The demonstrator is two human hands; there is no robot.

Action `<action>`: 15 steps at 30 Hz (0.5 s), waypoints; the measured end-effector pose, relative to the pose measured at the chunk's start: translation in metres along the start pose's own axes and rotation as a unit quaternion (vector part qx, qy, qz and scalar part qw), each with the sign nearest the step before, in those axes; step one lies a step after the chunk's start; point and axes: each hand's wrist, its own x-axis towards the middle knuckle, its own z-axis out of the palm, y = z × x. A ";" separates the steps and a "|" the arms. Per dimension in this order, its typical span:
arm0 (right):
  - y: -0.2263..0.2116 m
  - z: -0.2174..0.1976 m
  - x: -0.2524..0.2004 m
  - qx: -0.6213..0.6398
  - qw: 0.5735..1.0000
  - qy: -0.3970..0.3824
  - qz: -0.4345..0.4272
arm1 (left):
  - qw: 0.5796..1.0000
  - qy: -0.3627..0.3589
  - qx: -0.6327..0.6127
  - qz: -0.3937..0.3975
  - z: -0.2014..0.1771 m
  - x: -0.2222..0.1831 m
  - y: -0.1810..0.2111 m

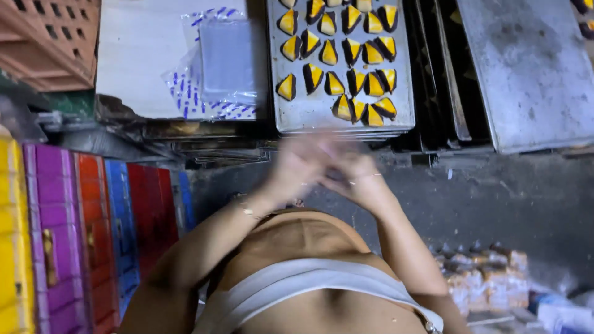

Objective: Packing individual triangular pastries from a baking tray into small plastic bags for retail.

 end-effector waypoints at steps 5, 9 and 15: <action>-0.012 -0.006 -0.004 0.217 0.968 -0.030 -0.118 | 0.947 0.203 0.146 -0.204 -0.053 -0.059 -0.044; -0.003 -0.003 0.010 0.237 0.963 -0.056 -0.120 | 0.907 0.326 -0.035 -0.264 -0.058 -0.090 -0.060; -0.005 0.030 0.069 0.166 0.958 -0.102 -0.210 | 0.805 0.585 -0.066 -0.072 -0.100 -0.110 -0.066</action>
